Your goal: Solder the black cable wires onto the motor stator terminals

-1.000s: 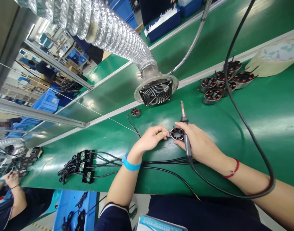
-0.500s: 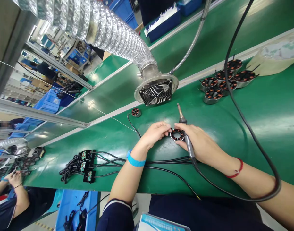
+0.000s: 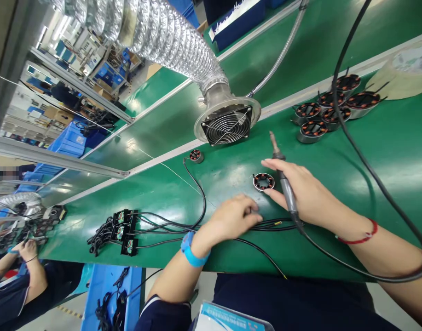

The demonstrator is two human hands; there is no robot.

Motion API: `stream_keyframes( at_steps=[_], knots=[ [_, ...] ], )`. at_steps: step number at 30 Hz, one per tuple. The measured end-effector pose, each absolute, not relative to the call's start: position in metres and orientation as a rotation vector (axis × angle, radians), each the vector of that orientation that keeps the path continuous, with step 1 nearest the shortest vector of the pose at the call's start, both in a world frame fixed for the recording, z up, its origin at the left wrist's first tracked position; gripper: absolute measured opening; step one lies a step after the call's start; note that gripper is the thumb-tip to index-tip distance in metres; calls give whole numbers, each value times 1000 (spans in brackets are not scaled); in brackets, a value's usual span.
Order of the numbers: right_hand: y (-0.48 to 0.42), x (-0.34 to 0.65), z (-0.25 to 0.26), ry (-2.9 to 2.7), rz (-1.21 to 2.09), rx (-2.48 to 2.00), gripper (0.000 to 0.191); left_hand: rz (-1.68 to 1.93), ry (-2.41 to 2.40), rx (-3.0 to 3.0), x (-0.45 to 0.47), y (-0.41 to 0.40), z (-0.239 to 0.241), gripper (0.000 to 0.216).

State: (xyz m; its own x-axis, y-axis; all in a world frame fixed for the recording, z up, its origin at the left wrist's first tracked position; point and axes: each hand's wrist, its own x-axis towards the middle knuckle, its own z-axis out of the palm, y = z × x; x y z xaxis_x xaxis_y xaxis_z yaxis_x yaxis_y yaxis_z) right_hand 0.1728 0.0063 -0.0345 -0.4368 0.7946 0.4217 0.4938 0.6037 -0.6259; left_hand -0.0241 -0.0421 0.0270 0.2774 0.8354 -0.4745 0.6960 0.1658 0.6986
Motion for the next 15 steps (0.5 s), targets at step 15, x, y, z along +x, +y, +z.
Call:
stream_keyframes(
  at_steps=[15],
  knots=[
    [6, 183, 0, -1477, 930, -938, 32, 607, 1514, 1155, -37, -64, 31, 18]
  ],
)
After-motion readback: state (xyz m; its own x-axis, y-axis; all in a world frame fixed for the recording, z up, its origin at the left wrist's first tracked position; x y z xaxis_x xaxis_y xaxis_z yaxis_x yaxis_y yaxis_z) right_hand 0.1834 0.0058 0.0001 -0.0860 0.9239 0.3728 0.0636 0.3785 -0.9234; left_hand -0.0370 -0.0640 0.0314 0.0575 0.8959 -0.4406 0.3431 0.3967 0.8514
